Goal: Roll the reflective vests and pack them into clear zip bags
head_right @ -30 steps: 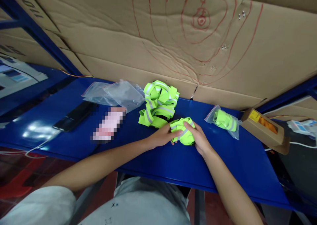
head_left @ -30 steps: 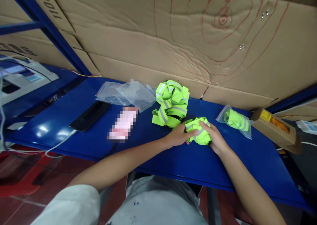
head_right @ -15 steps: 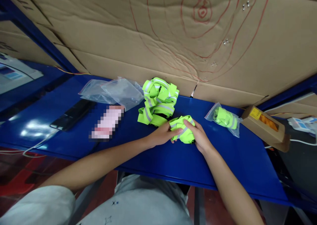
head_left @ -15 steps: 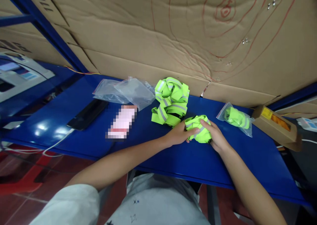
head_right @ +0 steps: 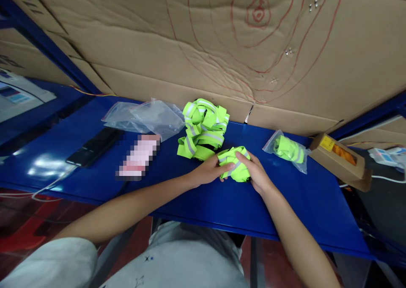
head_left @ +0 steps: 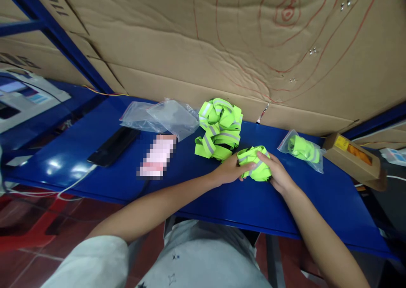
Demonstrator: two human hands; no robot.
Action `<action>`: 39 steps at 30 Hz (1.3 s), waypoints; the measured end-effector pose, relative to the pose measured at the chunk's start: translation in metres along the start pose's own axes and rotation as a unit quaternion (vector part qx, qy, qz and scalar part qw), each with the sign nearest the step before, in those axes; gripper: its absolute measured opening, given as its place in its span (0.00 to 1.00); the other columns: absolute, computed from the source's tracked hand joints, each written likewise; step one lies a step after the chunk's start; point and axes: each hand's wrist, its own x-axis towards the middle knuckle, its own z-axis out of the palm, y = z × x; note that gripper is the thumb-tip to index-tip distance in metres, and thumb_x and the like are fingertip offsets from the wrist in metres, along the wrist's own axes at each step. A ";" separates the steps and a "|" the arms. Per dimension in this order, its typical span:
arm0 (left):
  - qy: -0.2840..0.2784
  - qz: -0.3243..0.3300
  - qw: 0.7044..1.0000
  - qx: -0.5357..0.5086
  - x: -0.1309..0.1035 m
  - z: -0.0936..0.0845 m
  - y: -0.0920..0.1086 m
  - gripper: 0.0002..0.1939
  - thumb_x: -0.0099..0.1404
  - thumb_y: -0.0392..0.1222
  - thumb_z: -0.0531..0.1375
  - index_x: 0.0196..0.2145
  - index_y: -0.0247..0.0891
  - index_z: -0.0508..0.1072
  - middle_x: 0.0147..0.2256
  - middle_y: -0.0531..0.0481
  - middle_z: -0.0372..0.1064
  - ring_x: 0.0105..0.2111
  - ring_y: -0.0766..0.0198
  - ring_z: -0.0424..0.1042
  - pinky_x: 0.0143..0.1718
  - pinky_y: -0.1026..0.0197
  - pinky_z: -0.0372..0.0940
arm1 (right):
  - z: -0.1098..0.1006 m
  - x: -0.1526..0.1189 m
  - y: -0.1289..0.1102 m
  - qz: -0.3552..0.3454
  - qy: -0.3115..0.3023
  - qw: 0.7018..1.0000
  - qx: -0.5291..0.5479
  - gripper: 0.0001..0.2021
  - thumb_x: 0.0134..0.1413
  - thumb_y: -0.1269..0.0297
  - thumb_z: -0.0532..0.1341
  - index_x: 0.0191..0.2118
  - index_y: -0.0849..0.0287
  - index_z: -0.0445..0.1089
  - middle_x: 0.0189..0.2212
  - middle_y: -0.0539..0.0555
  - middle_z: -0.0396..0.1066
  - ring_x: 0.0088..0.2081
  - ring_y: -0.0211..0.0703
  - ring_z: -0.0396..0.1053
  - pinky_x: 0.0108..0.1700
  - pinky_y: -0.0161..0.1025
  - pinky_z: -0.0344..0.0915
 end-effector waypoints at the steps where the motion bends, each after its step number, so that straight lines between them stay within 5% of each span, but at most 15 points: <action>1: 0.000 0.003 1.000 -0.001 0.000 0.000 0.000 0.35 0.63 0.64 0.66 0.56 0.32 0.72 0.29 0.50 0.71 0.25 0.66 0.71 0.23 0.64 0.70 | 0.000 0.000 0.000 0.000 0.000 1.000 -0.001 0.28 0.46 0.46 0.76 0.50 0.55 0.78 0.42 0.55 0.82 0.44 0.55 0.80 0.44 0.44 0.75; 39: 0.000 0.020 1.000 0.019 -0.003 0.001 0.001 0.34 0.65 0.64 0.65 0.57 0.35 0.71 0.29 0.51 0.71 0.25 0.66 0.71 0.22 0.66 0.69 | 0.001 -0.001 -0.003 0.005 -0.020 1.000 -0.010 0.26 0.49 0.45 0.75 0.49 0.56 0.78 0.41 0.56 0.83 0.39 0.54 0.81 0.40 0.44 0.74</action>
